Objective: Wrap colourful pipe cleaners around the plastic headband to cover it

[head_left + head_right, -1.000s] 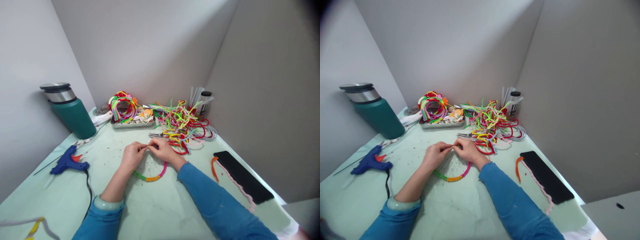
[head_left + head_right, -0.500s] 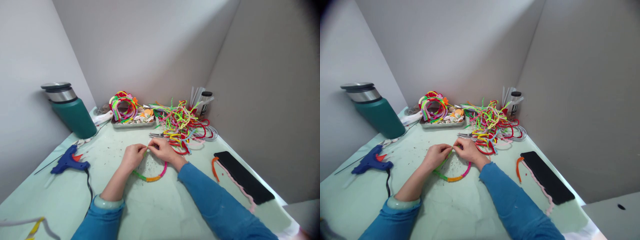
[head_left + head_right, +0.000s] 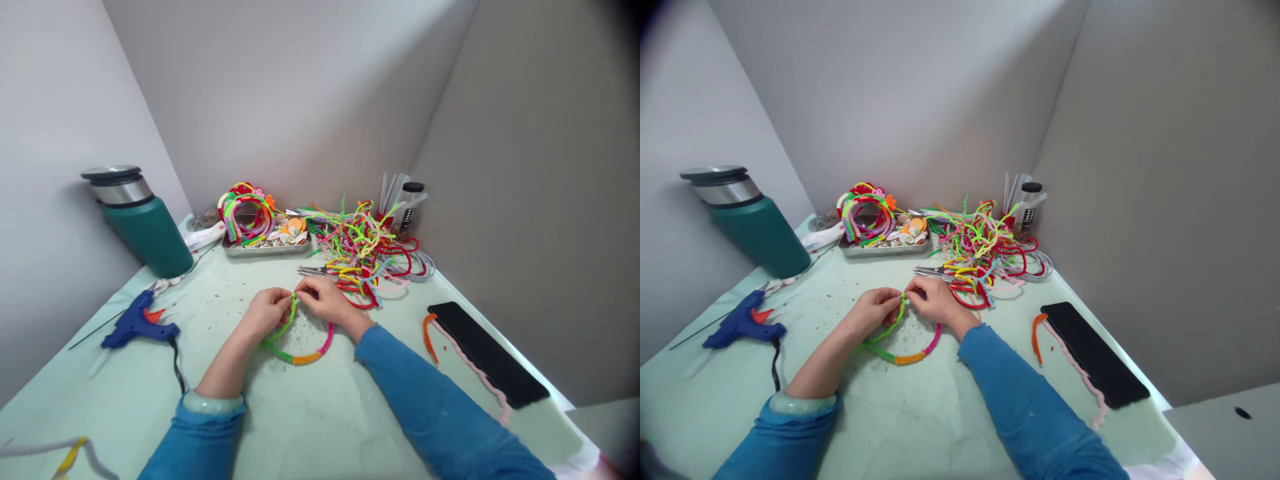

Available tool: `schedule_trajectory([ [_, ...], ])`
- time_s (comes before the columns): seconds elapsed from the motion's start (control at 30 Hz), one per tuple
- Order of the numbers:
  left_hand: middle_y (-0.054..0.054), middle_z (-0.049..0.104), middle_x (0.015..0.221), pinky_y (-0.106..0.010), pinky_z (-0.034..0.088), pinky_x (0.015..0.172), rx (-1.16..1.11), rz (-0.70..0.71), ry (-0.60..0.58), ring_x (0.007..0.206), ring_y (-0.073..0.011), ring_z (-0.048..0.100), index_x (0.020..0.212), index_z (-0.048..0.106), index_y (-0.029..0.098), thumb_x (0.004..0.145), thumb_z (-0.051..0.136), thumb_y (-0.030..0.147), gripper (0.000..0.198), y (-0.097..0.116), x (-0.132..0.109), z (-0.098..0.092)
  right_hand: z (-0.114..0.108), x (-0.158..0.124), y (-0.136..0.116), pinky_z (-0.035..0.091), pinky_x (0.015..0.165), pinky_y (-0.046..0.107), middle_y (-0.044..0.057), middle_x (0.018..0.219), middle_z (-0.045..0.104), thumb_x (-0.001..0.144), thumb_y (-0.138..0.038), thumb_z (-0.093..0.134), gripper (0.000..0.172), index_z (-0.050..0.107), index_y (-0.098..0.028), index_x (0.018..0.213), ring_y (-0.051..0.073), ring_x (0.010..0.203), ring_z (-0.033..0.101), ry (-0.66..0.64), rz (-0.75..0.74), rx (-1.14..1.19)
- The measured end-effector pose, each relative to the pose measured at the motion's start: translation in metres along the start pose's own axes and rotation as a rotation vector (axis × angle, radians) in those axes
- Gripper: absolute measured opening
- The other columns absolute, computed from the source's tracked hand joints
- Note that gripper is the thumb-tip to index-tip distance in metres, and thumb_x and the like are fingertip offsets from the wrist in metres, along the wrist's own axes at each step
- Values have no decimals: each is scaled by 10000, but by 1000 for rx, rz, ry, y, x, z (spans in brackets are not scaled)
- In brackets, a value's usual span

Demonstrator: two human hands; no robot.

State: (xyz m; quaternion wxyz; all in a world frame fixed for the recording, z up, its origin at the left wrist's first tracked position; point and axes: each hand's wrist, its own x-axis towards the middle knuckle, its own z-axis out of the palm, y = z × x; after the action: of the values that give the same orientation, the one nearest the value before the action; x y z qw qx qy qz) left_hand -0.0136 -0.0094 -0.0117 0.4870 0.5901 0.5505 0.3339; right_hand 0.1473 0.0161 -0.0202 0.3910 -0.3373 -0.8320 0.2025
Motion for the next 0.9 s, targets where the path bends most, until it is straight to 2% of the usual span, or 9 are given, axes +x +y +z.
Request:
schedule_trajectory([
  [0.3, 39, 519, 447, -200, 327, 452, 275, 69, 78, 415, -98, 462, 747, 602, 168, 673, 517, 301, 175, -6, 1, -5, 1, 0, 0, 359, 612, 207, 5, 703, 592, 772, -144, 507, 88, 595, -147, 764, 102, 644, 498, -14, 9, 2],
  [0.6, 14, 594, 581, -214, 327, 548, 565, 160, 193, 561, -121, 501, 754, 649, 179, 663, 539, 289, 180, 7, -4, -5, 1, 0, 0, 360, 620, 209, 5, 708, 589, 781, -155, 504, 88, 591, -147, 766, 104, 653, 501, -31, 10, 4],
  [0.9, -28, 669, 732, -227, 330, 602, 580, 190, 165, 669, -149, 547, 761, 661, 182, 742, 442, 337, 270, 10, -5, -6, 0, 1, 0, 369, 639, 215, 12, 723, 597, 793, -151, 494, 105, 597, -146, 773, 112, 679, 515, -27, 4, 25],
])
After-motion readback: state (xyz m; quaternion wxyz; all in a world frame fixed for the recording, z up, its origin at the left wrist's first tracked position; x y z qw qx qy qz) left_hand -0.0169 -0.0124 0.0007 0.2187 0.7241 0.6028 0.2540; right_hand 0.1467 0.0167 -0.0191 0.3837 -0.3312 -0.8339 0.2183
